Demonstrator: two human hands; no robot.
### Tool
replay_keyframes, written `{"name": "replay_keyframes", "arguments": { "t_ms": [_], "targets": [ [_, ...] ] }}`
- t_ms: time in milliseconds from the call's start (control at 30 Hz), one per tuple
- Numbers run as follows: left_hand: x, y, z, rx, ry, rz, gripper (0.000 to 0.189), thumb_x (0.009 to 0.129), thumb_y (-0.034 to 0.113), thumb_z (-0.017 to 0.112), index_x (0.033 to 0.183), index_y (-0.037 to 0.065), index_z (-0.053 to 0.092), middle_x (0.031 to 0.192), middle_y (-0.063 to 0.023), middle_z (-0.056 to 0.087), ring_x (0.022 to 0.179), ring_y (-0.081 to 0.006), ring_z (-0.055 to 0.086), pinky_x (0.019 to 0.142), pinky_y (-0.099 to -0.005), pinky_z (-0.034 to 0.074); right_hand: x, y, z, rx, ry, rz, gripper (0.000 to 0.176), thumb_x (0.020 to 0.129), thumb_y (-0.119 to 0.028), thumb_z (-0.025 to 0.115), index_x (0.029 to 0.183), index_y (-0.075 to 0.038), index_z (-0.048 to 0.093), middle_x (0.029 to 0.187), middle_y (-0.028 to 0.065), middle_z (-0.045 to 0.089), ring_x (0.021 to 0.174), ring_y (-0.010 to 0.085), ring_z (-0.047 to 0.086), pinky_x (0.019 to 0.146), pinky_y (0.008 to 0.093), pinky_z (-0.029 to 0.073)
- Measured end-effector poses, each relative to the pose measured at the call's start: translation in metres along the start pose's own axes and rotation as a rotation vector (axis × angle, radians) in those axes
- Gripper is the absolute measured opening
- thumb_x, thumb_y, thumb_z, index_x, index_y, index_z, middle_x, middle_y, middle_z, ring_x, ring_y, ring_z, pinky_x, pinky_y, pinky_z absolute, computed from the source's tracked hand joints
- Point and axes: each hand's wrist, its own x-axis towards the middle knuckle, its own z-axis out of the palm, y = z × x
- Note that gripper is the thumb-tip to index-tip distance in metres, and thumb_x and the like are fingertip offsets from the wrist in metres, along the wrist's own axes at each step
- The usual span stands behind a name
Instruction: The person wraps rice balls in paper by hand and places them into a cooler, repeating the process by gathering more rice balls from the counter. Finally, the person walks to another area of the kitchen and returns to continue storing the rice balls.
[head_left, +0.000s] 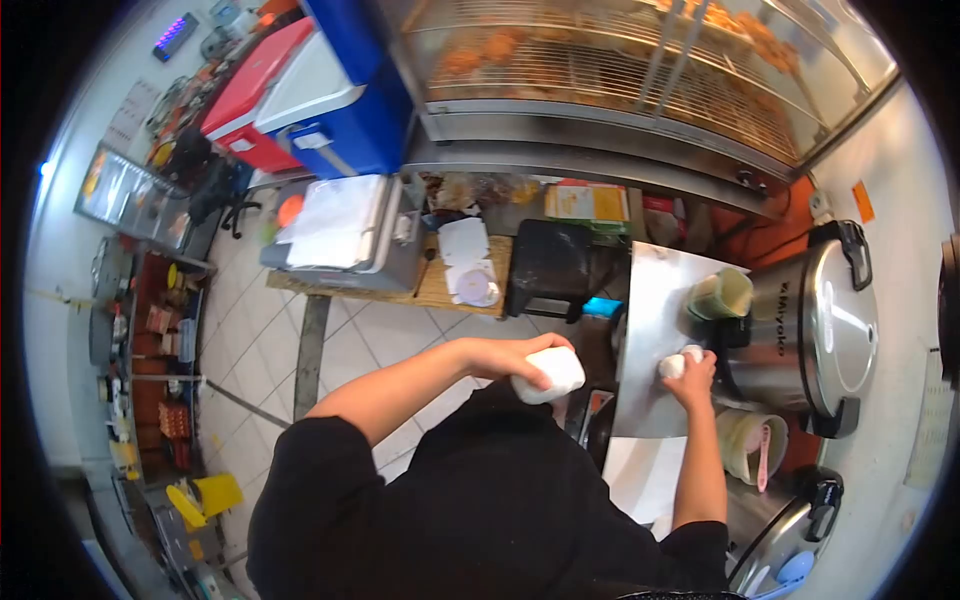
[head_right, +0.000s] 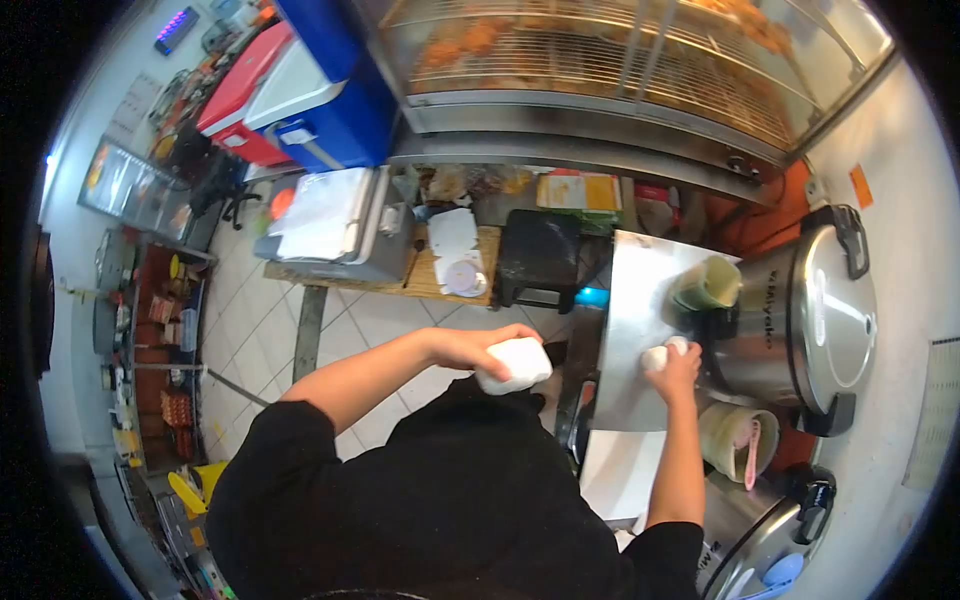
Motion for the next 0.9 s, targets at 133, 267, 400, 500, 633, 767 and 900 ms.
{"name": "replay_keyframes", "arguments": {
  "t_ms": [133, 267, 400, 500, 633, 767, 900],
  "targets": [
    [-0.122, -0.016, 0.030, 0.144, -0.106, 0.105, 0.107, 0.077, 0.040, 0.084, 0.159, 0.011, 0.023, 0.146, -0.0119, 0.044, 0.137, -0.0258, 0.040, 0.113, -0.0418, 0.034, 0.024, 0.020, 0.036, -0.036, 0.011, 0.097, 0.090, 0.060, -0.038, 0.090, 0.139, -0.012, 0.056, 0.148, 0.0284, 0.036, 0.130, 0.0488, 0.044, 0.107, 0.0508, 0.044],
    [-0.191, -0.061, 0.046, 0.173, -0.017, 0.153, 0.096, 0.087, 0.029, 0.076, 0.162, 0.012, 0.017, 0.150, -0.0132, 0.042, 0.140, -0.0268, 0.038, 0.116, -0.0420, 0.032, 0.063, 0.057, 0.047, 0.230, -0.007, 0.147, 0.100, 0.062, -0.050, 0.088, 0.145, -0.011, 0.049, 0.136, 0.0295, 0.052, 0.125, 0.0461, 0.054, 0.105, 0.0547, 0.044],
    [-0.271, -0.109, 0.027, 0.075, 0.216, 0.208, 0.090, 0.090, 0.029, 0.074, 0.161, 0.015, 0.021, 0.146, -0.0122, 0.046, 0.138, -0.0245, 0.042, 0.113, -0.0398, 0.036, -0.009, -0.104, -0.019, 1.193, 0.021, 0.231, 0.071, 0.077, -0.032, 0.081, 0.139, -0.016, 0.050, 0.132, 0.0080, 0.058, 0.115, 0.0310, 0.060, 0.093, 0.0511, 0.049],
    [-0.340, -0.135, 0.011, -0.152, 0.474, 0.311, 0.089, 0.090, 0.031, 0.074, 0.161, 0.013, 0.023, 0.146, -0.0117, 0.047, 0.137, -0.0241, 0.044, 0.113, -0.0382, 0.037, -0.055, -0.231, -0.025, 1.734, -0.176, 0.020, 0.061, 0.084, -0.030, 0.074, 0.139, -0.018, 0.050, 0.133, 0.0055, 0.057, 0.122, 0.0279, 0.056, 0.102, 0.0518, 0.045],
    [-0.434, -0.176, -0.028, -0.583, 0.679, 0.547, 0.093, 0.085, 0.032, 0.075, 0.160, 0.011, 0.026, 0.146, -0.0137, 0.048, 0.135, -0.0266, 0.048, 0.113, -0.0394, 0.040, -0.061, -0.401, 0.027, 1.835, -0.474, -0.094, 0.058, 0.087, -0.027, 0.073, 0.140, -0.017, 0.051, 0.138, 0.0073, 0.057, 0.128, 0.0302, 0.054, 0.108, 0.0547, 0.042],
    [-0.508, -0.186, -0.059, -0.698, 0.713, 0.590, 0.094, 0.082, 0.040, 0.077, 0.157, 0.011, 0.030, 0.143, -0.0139, 0.051, 0.131, -0.0267, 0.053, 0.108, -0.0394, 0.046, -0.047, -0.562, 0.051, 1.834, -0.707, -0.086, 0.065, 0.082, -0.029, 0.076, 0.139, -0.014, 0.050, 0.137, 0.0110, 0.056, 0.124, 0.0335, 0.054, 0.104, 0.0555, 0.044],
    [-0.555, -0.177, -0.093, -0.069, 0.768, 0.439, 0.091, 0.085, 0.038, 0.080, 0.157, 0.011, 0.031, 0.143, -0.0091, 0.047, 0.130, -0.0203, 0.048, 0.107, -0.0353, 0.041, -0.028, -0.679, 0.019, 1.976, -0.869, -0.352, 0.074, 0.080, -0.034, 0.075, 0.144, -0.013, 0.046, 0.142, 0.0108, 0.052, 0.130, 0.0333, 0.051, 0.110, 0.0560, 0.039]
  ]
}}
